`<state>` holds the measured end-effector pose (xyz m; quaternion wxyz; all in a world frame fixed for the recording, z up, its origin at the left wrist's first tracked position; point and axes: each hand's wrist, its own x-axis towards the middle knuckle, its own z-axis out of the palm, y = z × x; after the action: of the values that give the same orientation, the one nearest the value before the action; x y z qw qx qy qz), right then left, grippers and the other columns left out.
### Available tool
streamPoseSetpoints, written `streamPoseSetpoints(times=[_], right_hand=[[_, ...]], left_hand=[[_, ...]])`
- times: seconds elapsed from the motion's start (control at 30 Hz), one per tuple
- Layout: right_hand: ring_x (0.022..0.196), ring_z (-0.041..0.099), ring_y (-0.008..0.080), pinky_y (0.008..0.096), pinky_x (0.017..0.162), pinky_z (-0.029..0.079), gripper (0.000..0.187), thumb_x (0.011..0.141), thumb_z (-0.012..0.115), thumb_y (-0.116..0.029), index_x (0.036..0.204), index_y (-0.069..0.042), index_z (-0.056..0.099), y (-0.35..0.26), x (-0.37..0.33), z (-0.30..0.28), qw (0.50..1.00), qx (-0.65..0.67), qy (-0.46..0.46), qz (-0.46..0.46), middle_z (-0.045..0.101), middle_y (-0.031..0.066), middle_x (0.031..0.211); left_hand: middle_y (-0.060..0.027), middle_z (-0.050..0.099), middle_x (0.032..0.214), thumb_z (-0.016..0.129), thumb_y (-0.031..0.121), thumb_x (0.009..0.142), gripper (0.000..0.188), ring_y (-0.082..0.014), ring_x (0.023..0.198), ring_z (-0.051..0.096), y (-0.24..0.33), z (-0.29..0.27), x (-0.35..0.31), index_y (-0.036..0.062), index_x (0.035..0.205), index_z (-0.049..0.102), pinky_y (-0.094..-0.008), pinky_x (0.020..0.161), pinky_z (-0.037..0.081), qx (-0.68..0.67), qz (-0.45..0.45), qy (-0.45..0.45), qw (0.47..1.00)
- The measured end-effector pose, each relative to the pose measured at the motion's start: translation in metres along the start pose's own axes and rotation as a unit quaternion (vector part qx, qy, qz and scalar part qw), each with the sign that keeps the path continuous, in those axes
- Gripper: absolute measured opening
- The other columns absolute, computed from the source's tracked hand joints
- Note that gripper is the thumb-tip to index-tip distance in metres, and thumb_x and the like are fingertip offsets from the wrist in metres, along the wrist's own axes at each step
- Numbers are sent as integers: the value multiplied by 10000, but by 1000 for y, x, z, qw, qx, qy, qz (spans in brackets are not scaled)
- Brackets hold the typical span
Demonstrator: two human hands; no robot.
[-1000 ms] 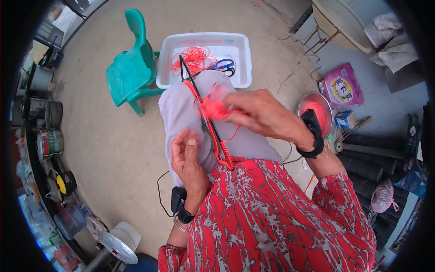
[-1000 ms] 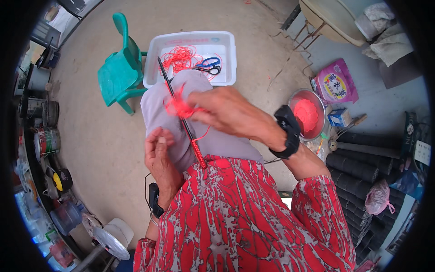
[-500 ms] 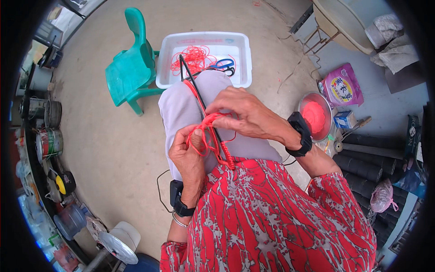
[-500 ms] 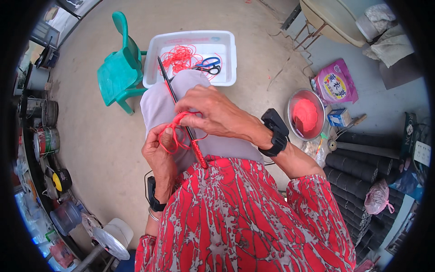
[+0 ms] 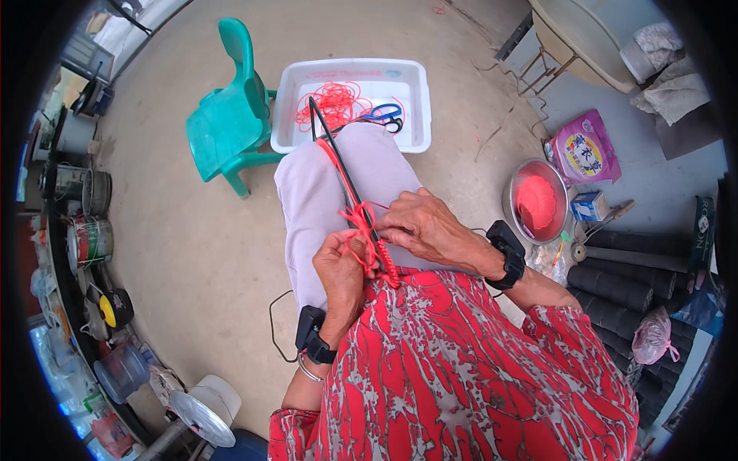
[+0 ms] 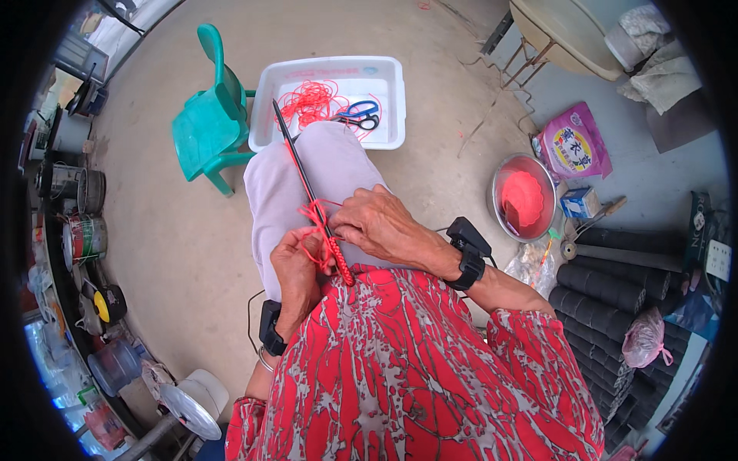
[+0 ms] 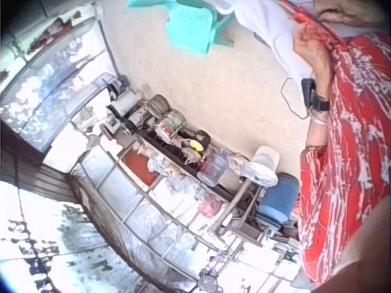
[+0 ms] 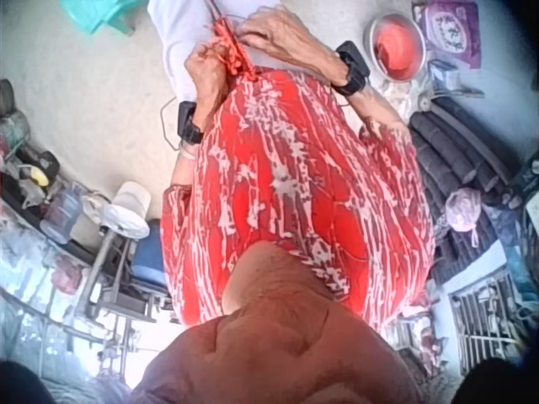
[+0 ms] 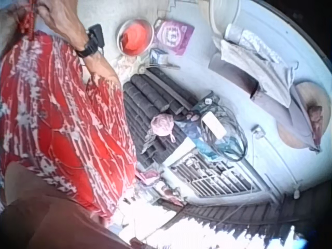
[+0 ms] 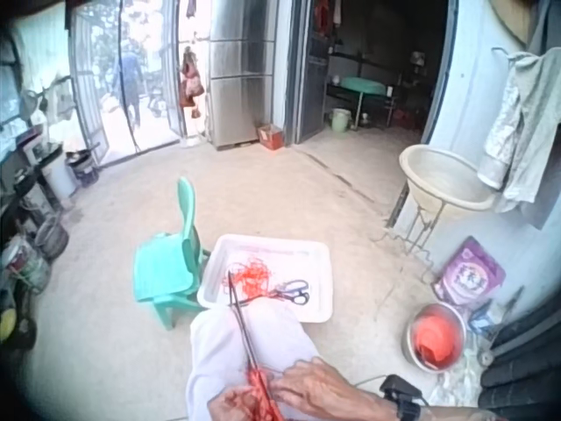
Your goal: Wrapping a red plastic cord around a black metal frame.
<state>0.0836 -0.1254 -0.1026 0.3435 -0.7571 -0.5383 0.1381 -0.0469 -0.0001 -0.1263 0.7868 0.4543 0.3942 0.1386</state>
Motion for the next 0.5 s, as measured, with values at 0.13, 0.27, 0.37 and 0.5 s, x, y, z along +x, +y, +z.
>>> streamPoseSetpoints(times=[0.13,0.27,0.37,0.5], right_hand=[[796,556,245,372,740,396,153,812,643,-175,942,-99,671,2,-2,0,1000,9,1,8,602,56,768],[797,542,233,363,743,381,194,807,666,-165,995,-117,667,4,-2,-6,999,26,-19,2,598,44,781],[794,539,228,356,737,372,219,787,688,-142,1004,-125,663,5,-3,-9,998,51,-34,-9,596,38,787],[792,538,222,342,740,363,238,772,707,-137,1005,-126,659,2,-2,-11,998,26,-51,-39,600,30,813]], left_hand=[[-73,578,621,553,29,910,75,-121,430,492,5,1,0,-44,930,557,-239,370,359,11,-36,-27,999],[-63,567,625,530,0,904,51,-103,424,468,6,2,-1,-28,928,566,-226,365,330,19,-80,-82,993],[-58,555,620,515,-1,903,60,-97,428,467,14,4,-1,-27,919,566,-218,362,315,23,-126,-80,988],[-59,558,610,525,19,896,76,-103,427,479,18,-5,8,-44,896,569,-214,352,317,-20,-176,-123,976]])
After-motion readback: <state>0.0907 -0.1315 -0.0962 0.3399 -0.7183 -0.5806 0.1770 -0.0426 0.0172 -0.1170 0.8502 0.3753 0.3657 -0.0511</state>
